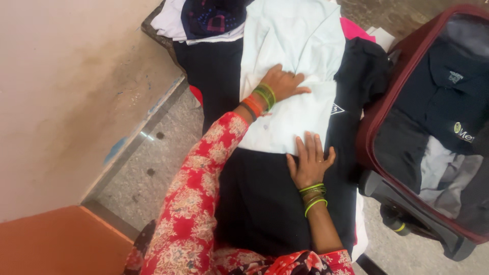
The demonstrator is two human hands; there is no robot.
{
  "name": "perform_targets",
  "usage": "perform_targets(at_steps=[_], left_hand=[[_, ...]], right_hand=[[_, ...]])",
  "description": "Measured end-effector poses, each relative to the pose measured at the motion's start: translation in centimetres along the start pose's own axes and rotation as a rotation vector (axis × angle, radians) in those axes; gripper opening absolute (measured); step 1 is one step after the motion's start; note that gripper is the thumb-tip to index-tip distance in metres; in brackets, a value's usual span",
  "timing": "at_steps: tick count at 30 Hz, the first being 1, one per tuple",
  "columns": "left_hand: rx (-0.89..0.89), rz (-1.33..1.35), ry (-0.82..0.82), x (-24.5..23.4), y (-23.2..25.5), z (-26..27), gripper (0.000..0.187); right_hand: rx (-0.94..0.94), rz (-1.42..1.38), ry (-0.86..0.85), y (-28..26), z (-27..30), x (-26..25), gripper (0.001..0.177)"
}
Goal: The person folds a white shirt and places it into an open suitcase. They then pick up a black shirt, fold it, and place it on top of a red and blue striped shirt that is lying on the floor.
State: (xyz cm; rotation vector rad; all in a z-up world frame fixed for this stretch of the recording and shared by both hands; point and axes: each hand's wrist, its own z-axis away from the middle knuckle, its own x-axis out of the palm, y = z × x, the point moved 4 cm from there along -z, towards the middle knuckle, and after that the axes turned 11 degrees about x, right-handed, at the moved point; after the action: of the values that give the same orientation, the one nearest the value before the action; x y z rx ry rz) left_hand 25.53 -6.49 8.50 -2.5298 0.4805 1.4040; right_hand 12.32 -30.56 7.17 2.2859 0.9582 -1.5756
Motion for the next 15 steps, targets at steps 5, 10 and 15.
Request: perform_targets(at_steps=[5, 10, 15], left_hand=[[-0.045, -0.028, -0.242, 3.8, -2.4, -3.7, 0.057], [-0.196, 0.028, -0.256, 6.0, -3.5, -2.2, 0.054], [-0.207, 0.001, -0.239, 0.7, -1.1, -2.0, 0.058]], right_hand=[[-0.006, -0.006, -0.020, 0.1, 0.0, 0.2, 0.063], [0.056, 0.074, -0.050, 0.3, -0.1, 0.8, 0.062], [0.100, 0.158, -0.090, 0.4, -0.3, 1.4, 0.063]])
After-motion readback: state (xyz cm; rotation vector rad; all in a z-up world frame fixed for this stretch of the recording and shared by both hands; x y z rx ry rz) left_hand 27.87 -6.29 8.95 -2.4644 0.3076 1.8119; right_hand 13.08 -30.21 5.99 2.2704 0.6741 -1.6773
